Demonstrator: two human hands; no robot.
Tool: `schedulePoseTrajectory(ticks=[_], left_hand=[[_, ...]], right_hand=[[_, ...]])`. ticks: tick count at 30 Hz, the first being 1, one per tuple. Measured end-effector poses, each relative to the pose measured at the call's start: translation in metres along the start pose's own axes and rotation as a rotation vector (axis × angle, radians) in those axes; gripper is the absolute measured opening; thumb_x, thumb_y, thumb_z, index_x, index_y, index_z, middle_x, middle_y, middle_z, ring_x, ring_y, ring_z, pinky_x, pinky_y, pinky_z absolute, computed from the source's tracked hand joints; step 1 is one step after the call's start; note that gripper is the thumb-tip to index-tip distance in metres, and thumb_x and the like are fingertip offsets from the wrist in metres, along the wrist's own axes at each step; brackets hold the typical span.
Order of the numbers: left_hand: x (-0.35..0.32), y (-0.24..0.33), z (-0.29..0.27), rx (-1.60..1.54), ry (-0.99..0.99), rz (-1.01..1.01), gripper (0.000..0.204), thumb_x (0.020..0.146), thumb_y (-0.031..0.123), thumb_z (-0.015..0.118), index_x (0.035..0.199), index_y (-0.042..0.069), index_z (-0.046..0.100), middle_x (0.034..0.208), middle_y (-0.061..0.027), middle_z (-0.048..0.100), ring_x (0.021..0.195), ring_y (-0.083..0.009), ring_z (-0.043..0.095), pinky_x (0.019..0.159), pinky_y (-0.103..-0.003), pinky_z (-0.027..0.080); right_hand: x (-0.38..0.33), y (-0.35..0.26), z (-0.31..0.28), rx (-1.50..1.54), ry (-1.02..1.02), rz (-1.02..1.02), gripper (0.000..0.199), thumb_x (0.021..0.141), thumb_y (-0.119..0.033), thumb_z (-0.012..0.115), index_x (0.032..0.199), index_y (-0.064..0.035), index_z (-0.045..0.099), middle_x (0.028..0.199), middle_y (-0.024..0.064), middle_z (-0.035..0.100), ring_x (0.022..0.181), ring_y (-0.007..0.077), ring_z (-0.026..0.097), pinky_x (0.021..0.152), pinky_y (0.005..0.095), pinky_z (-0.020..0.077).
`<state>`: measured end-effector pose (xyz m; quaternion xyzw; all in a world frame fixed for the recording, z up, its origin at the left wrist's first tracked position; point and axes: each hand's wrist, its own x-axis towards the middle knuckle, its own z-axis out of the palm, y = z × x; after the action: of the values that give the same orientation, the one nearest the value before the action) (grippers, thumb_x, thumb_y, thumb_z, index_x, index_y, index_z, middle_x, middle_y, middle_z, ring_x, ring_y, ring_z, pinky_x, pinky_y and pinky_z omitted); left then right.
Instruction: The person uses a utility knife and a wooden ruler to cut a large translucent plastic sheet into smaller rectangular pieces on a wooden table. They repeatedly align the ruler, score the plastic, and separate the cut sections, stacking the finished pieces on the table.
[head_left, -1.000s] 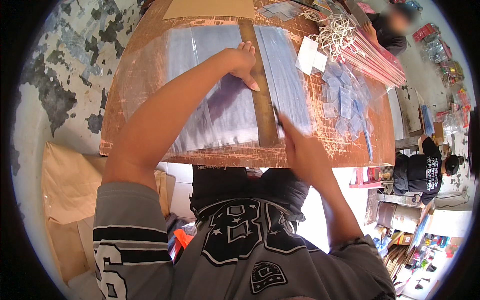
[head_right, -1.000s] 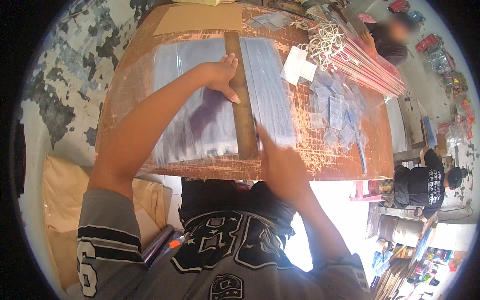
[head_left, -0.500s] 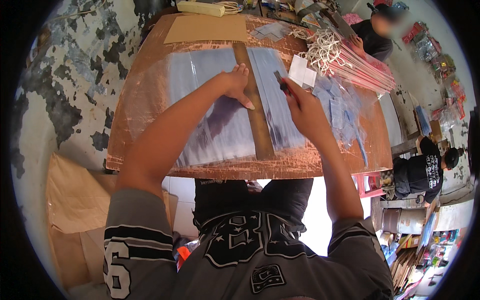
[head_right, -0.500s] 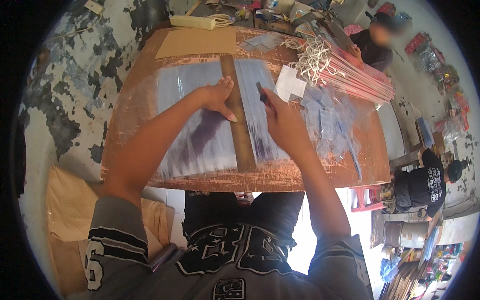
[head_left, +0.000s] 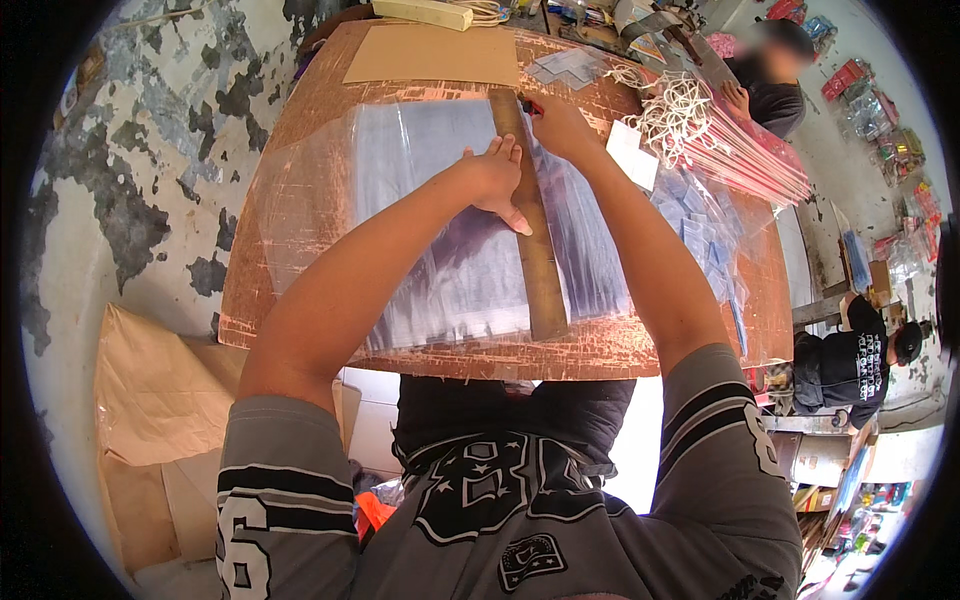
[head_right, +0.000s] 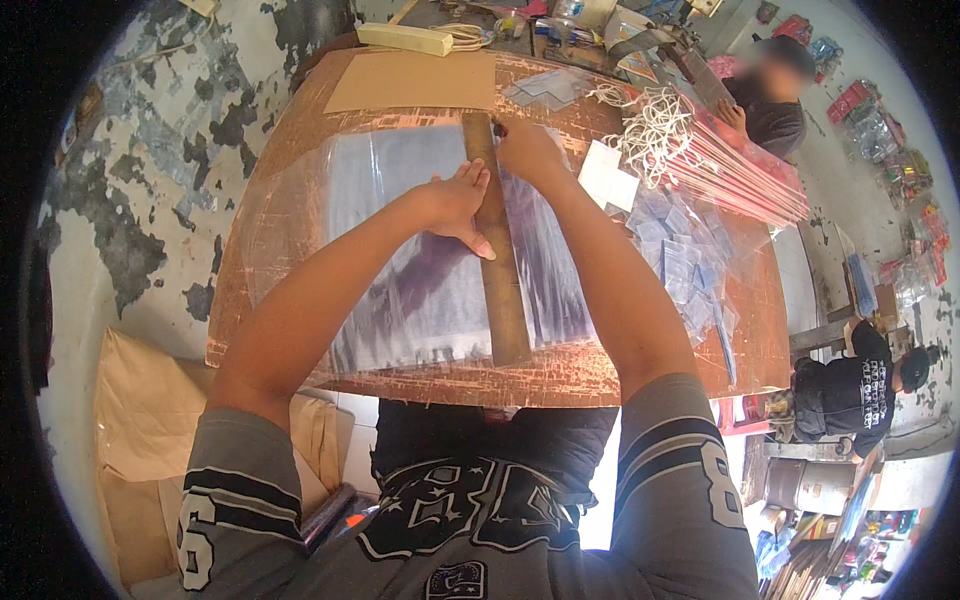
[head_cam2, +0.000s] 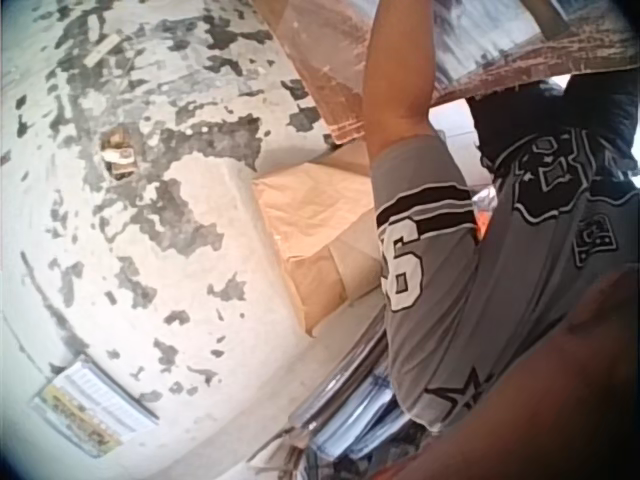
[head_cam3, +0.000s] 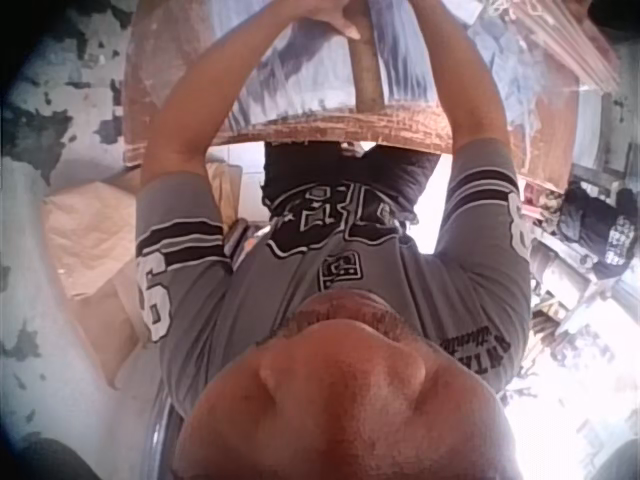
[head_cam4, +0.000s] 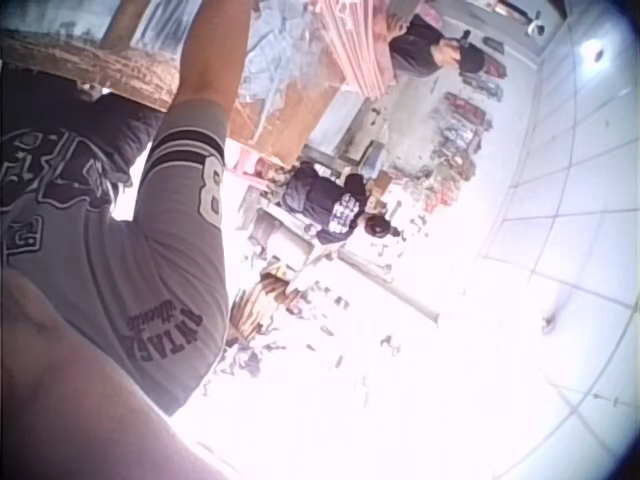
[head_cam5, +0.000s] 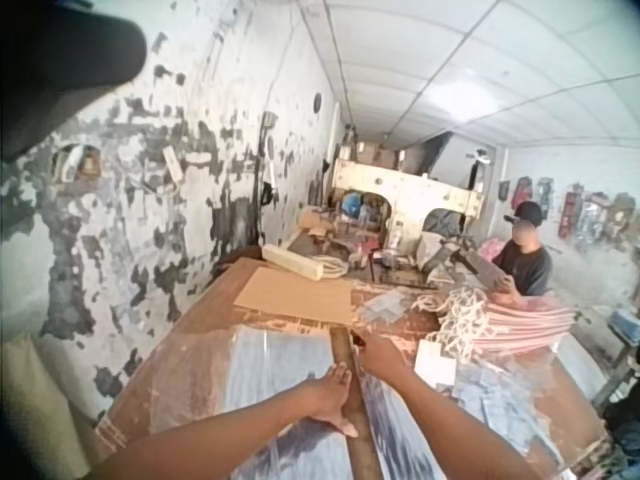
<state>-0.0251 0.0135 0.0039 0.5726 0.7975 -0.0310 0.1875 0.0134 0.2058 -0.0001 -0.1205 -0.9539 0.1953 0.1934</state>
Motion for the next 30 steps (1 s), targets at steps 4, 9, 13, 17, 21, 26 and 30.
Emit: schedulePoseTrajectory(ticks=[4, 9, 13, 17, 21, 26, 30], left_hand=[[-0.001, 0.0, 0.001, 0.03, 0.009, 0.007, 0.159, 0.065, 0.084, 0.082, 0.165, -0.015, 0.007, 0.176, -0.0322, 0.003, 0.165, -0.0438, 0.008, 0.123, -0.069, 0.032], [0.002, 0.007, -0.005, 0.057, -0.012, 0.004, 0.159, 0.067, 0.082, 0.083, 0.164, -0.017, 0.005, 0.177, -0.0316, 0.002, 0.165, -0.044, 0.008, 0.124, -0.069, 0.03], [0.0, 0.007, -0.007, 0.057, -0.058, -0.022, 0.159, 0.067, 0.082, 0.083, 0.164, -0.017, 0.004, 0.177, -0.0315, -0.001, 0.165, -0.0439, 0.007, 0.124, -0.069, 0.029], [0.002, 0.011, -0.009, 0.071, -0.049, -0.006, 0.159, 0.068, 0.082, 0.082, 0.165, -0.015, 0.003, 0.177, -0.0303, -0.002, 0.166, -0.0415, 0.005, 0.125, -0.068, 0.029], [0.0, 0.005, -0.004, 0.054, -0.028, 0.0, 0.156, 0.069, 0.082, 0.081, 0.165, -0.015, 0.004, 0.177, -0.0313, 0.0, 0.166, -0.0419, 0.006, 0.126, -0.065, 0.03], [-0.002, 0.001, -0.004, 0.066, -0.026, 0.014, 0.155, 0.071, 0.08, 0.082, 0.165, -0.015, 0.005, 0.176, -0.0325, 0.001, 0.166, -0.0419, 0.007, 0.127, -0.064, 0.028], [0.0, 0.001, -0.006, 0.054, -0.015, 0.025, 0.157, 0.069, 0.082, 0.081, 0.166, -0.015, 0.005, 0.176, -0.0324, 0.002, 0.166, -0.0416, 0.007, 0.128, -0.062, 0.026]], right_hand=[[-0.003, -0.014, -0.005, -0.042, -0.061, 0.023, 0.037, 0.09, -0.012, 0.06, 0.125, -0.006, 0.069, 0.114, 0.0267, 0.074, 0.106, 0.0474, 0.071, 0.091, 0.0555, 0.0558], [0.012, 0.005, -0.006, -0.102, -0.125, -0.046, 0.039, 0.092, -0.011, 0.058, 0.129, -0.0068, 0.069, 0.11, 0.0282, 0.074, 0.103, 0.0493, 0.07, 0.088, 0.056, 0.0554], [-0.031, -0.024, -0.014, -0.093, -0.09, -0.006, 0.042, 0.095, -0.011, 0.057, 0.136, -0.0092, 0.067, 0.108, 0.0289, 0.073, 0.102, 0.0493, 0.07, 0.086, 0.0562, 0.0554], [-0.141, -0.051, -0.046, -0.037, -0.137, 0.078, 0.045, 0.101, -0.015, 0.054, 0.145, -0.0108, 0.061, 0.103, 0.0277, 0.075, 0.096, 0.0488, 0.072, 0.085, 0.0573, 0.0567], [-0.275, -0.11, -0.087, -0.123, -0.304, 0.23, 0.053, 0.105, -0.018, 0.054, 0.158, -0.0148, 0.047, 0.073, 0.0295, 0.068, 0.069, 0.0507, 0.07, 0.066, 0.063, 0.0546], [-0.373, -0.16, -0.15, 0.02, -0.461, 0.321, 0.055, 0.105, -0.012, 0.056, 0.16, -0.0138, 0.047, 0.089, 0.0247, 0.074, 0.071, 0.0448, 0.072, 0.067, 0.0549, 0.0564], [-0.362, -0.154, -0.17, 0.095, -0.312, 0.329, 0.051, 0.107, -0.012, 0.054, 0.159, -0.0158, 0.051, 0.098, 0.0231, 0.077, 0.077, 0.0442, 0.075, 0.069, 0.0519, 0.0572]])
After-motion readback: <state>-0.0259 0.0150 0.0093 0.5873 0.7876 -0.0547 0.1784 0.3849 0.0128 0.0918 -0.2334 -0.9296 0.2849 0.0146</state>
